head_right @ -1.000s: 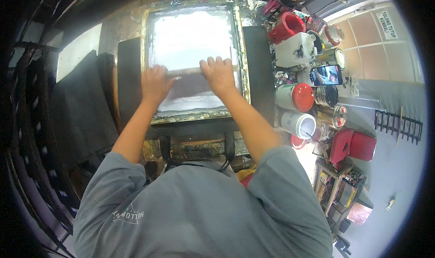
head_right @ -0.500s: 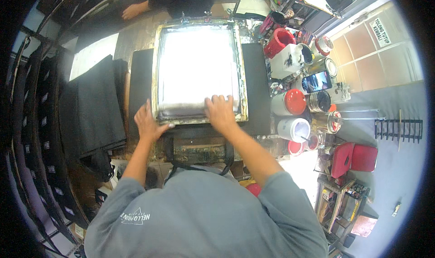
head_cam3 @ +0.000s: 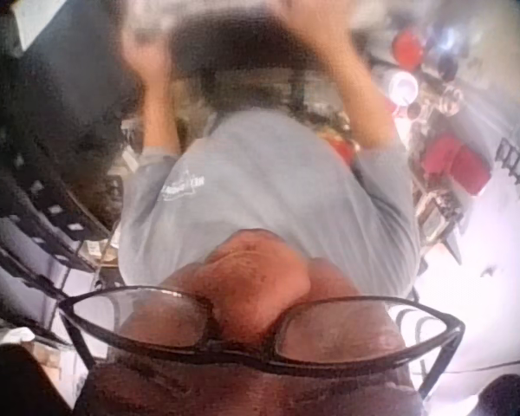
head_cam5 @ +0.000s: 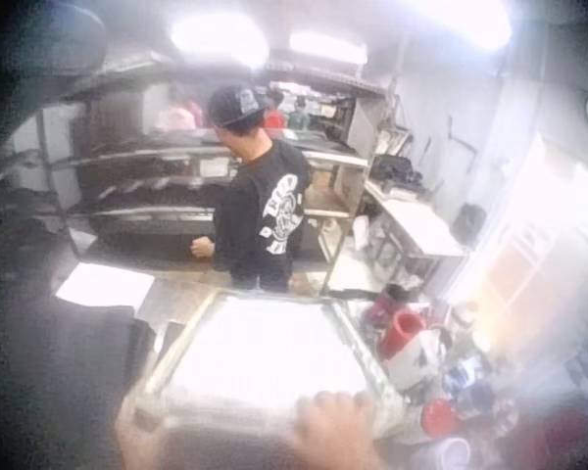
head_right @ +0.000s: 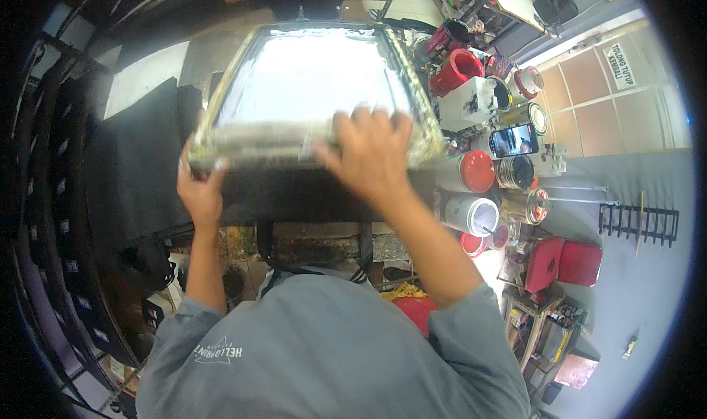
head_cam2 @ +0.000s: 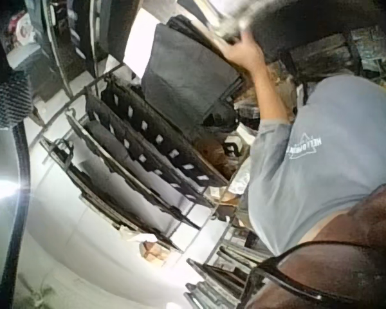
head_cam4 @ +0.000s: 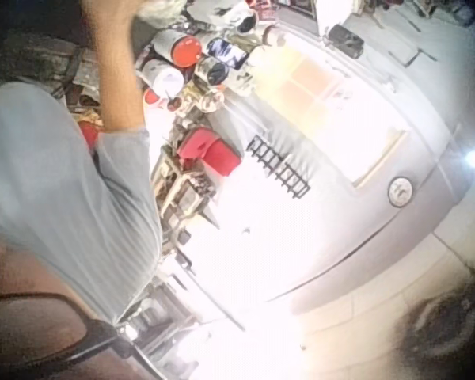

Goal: The person performs screen printing on black tote bags by flattening each bag on a work surface, lowering a screen frame, and pulling a squeegee across the screen to apply white ink. They repeat this for multiple bags, which are then taken by another person and hung on drying racks.

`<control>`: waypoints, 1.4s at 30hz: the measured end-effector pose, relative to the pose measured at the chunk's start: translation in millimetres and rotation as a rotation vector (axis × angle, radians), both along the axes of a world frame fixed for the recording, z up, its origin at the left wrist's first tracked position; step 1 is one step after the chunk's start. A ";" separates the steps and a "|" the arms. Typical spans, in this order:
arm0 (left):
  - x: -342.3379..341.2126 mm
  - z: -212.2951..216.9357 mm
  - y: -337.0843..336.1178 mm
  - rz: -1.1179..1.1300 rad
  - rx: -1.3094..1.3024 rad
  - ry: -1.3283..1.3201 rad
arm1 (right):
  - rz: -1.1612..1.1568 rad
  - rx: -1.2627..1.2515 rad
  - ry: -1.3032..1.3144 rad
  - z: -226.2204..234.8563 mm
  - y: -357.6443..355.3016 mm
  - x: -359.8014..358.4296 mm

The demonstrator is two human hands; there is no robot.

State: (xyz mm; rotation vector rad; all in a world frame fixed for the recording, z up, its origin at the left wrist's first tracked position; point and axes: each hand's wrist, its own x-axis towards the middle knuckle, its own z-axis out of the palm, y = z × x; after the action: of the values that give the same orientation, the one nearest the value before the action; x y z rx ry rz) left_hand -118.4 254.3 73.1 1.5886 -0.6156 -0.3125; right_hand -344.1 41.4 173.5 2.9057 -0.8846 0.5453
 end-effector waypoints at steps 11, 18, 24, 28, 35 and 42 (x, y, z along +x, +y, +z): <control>13.5 -118.3 76.0 0.185 1.242 -0.229 | 0.047 -0.213 -0.271 78.3 -75.5 49.6; 94.8 -11.7 49.6 0.256 0.566 -0.484 | 0.015 -0.216 -0.210 87.3 -87.7 52.5; 258.5 102.9 136.3 0.353 0.757 -0.496 | 0.016 -0.158 -0.199 83.5 -77.3 49.7; 364.5 134.6 179.1 0.604 1.272 -0.598 | -0.005 -0.176 -0.182 91.8 -75.8 55.0; 155.4 77.5 86.1 0.363 0.528 -0.636 | 0.010 -0.160 -0.190 92.3 -69.7 56.1; -114.3 -106.3 105.5 -0.662 0.759 -0.293 | 0.013 -0.183 -0.175 88.0 -67.8 52.4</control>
State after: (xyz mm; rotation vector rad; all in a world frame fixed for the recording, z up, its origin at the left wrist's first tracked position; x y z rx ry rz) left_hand -232.7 359.7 -33.2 2.1317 -1.3675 -0.8930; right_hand -291.7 -26.4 261.5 2.7329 -0.7869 0.8448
